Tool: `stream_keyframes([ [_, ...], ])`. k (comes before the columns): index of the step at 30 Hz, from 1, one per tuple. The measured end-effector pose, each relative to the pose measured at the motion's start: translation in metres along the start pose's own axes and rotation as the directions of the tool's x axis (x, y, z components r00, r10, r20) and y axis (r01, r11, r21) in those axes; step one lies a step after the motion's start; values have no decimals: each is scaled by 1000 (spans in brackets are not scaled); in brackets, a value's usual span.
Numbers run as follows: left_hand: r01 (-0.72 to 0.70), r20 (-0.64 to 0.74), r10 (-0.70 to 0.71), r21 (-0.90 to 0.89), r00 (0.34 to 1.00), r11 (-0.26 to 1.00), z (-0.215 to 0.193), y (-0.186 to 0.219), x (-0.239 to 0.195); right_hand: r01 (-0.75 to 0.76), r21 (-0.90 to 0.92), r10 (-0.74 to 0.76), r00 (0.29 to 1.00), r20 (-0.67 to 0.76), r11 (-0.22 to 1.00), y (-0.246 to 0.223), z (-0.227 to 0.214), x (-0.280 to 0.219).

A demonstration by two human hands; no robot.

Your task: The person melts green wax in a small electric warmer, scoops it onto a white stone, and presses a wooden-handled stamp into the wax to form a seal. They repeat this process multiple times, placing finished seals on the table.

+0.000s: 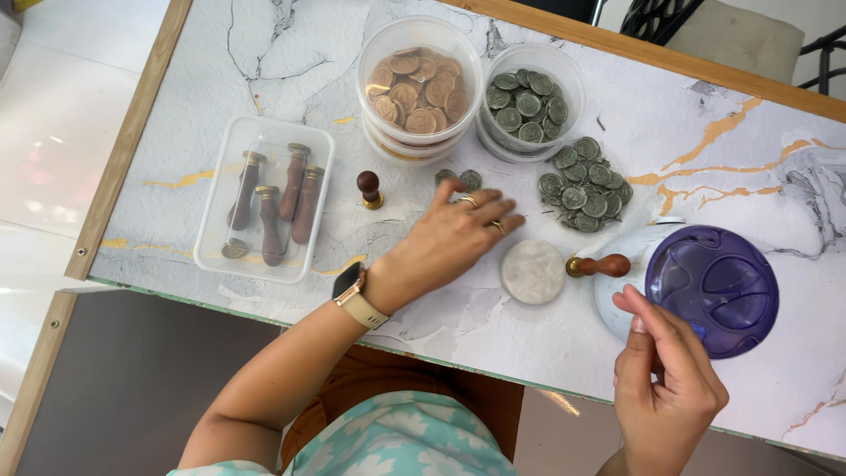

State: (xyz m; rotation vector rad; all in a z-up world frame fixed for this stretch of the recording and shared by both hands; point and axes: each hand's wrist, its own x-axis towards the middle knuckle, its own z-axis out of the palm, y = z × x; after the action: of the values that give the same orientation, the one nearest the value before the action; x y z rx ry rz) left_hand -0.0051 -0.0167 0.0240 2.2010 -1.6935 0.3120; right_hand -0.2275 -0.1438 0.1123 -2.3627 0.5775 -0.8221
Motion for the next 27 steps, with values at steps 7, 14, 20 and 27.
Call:
stream_keyframes([
  [7,-72,57,71,20,996,997,3,12,17,-49,-10,49,999,1,999,11,-14,-5],
  [14,71,94,-54,-199,994,977,-4,8,23,-108,53,109,994,-11,993,22,-21,-7],
  [20,-15,73,20,-65,997,998,8,16,18,-130,98,134,990,-36,987,27,-27,-11],
  [27,81,-65,-75,97,995,992,45,15,42,-131,102,138,989,-57,986,35,-27,-14],
])
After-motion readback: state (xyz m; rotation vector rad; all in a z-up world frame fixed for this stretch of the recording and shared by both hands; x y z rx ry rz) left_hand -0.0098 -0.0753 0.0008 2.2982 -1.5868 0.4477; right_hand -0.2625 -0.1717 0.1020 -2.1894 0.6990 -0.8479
